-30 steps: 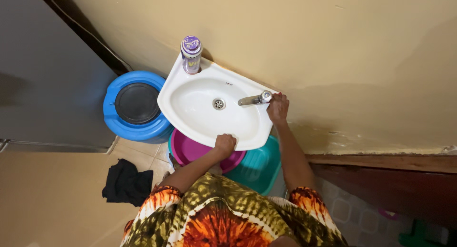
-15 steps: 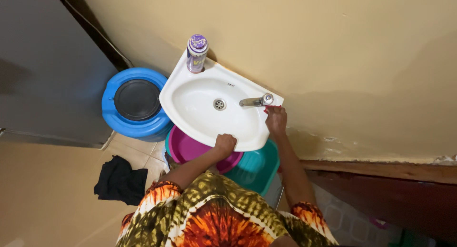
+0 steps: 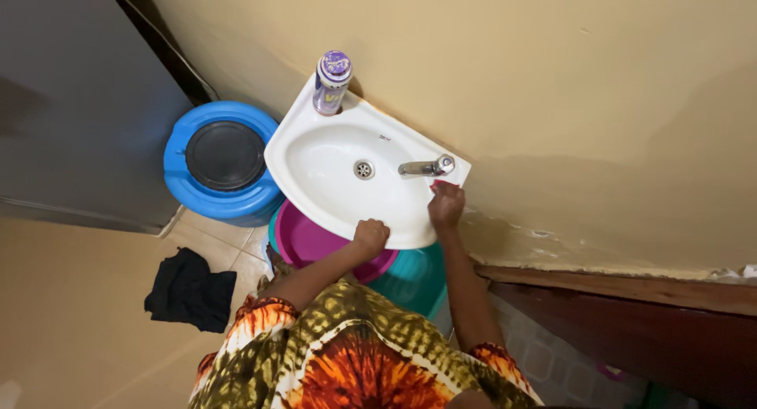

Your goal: The person cleans a sink and faucet using a cloth and a scouring powder, wiping the internal surfaces of the basin and the exterior of the faucet.

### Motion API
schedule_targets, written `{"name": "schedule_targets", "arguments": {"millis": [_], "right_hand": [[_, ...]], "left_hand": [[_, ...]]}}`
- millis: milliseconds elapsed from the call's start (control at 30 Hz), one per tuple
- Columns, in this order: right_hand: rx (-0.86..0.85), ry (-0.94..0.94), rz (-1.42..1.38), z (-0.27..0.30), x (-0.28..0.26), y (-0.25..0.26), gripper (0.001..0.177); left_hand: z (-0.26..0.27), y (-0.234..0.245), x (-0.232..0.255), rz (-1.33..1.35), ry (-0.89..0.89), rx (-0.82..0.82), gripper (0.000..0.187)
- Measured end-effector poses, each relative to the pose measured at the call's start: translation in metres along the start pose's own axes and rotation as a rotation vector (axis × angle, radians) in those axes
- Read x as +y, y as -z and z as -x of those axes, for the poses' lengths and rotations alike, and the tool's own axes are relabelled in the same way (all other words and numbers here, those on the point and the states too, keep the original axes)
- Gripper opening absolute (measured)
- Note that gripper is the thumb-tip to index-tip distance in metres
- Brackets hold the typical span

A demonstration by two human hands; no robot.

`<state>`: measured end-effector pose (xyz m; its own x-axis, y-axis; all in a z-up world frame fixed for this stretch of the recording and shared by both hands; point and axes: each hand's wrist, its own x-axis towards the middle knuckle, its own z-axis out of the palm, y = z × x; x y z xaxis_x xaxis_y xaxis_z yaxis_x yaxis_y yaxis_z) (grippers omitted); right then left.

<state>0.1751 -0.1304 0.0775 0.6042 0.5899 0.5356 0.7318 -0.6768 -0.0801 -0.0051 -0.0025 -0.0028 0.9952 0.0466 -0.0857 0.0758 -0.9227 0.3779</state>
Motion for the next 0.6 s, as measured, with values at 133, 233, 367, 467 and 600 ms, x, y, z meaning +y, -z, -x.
{"name": "schedule_targets", "arguments": {"millis": [133, 233, 367, 467, 600], "right_hand": [[-0.024, -0.301, -0.795, 0.000, -0.017, -0.009, 0.004], [0.070, 0.255, -0.181, -0.016, -0.015, -0.014, 0.014], [0.030, 0.141, -0.081, -0.015, -0.026, -0.021, 0.017], [0.018, 0.084, -0.065, -0.005, -0.025, -0.021, 0.020], [0.049, 0.127, -0.075, 0.002, -0.014, -0.017, 0.014]], "left_hand": [[-0.003, 0.001, -0.004, 0.046, 0.009, -0.024, 0.013], [-0.003, 0.000, -0.003, 0.027, -0.018, -0.015, 0.013], [-0.001, -0.003, -0.004, 0.077, -0.031, 0.042, 0.011], [-0.005, -0.005, -0.005, 0.062, -0.025, 0.011, 0.011], [-0.017, 0.015, -0.006, 0.080, 0.006, -0.151, 0.011]]}}
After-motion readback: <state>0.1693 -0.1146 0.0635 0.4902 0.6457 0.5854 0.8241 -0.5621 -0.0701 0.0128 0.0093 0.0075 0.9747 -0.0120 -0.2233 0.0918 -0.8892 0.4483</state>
